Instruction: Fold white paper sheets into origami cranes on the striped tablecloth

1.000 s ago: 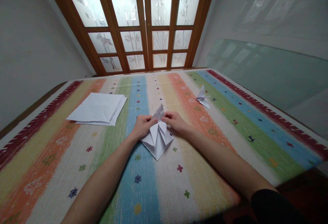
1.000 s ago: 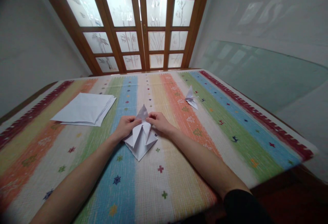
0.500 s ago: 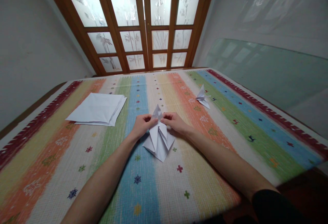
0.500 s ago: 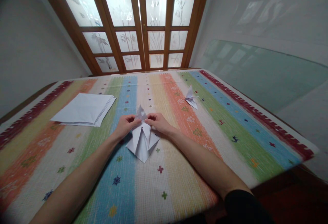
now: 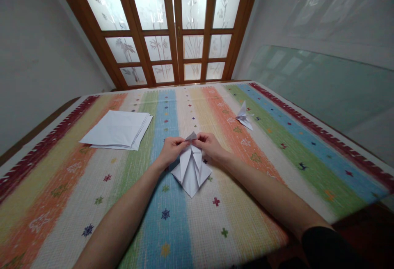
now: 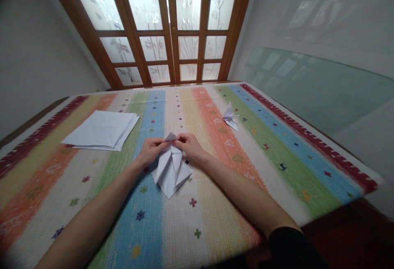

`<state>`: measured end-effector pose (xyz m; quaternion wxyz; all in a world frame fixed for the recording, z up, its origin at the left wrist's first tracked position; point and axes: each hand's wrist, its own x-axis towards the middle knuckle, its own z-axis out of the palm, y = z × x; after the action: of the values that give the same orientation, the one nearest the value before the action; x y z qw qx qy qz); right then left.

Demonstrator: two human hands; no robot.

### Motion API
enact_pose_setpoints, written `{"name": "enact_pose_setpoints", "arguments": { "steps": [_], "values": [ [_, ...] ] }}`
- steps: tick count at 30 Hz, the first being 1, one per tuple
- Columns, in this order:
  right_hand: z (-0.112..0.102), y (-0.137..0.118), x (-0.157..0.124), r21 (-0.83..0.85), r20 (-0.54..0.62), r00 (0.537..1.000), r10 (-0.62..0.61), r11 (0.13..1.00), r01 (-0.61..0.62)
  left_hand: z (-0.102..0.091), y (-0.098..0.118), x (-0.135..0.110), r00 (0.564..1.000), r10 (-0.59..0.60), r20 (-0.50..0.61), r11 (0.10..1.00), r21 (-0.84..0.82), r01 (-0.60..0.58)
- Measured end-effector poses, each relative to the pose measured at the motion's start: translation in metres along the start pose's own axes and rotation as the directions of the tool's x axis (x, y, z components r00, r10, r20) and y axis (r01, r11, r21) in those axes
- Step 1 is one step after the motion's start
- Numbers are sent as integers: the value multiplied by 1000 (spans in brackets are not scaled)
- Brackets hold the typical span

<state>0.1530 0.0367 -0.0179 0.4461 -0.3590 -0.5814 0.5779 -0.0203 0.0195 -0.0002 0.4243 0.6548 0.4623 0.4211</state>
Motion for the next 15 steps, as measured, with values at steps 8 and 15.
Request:
{"name": "enact_pose_setpoints", "arguments": {
  "steps": [8,15],
  "values": [
    [-3,-3,0,-34,7,1000,22,999,-22,0,-1,-1,997,-71,16,988,-135,73],
    [6,-4,-4,-74,29,999,44,996,-42,6,2,-1,993,-24,-114,983,-185,2]
  ]
}}
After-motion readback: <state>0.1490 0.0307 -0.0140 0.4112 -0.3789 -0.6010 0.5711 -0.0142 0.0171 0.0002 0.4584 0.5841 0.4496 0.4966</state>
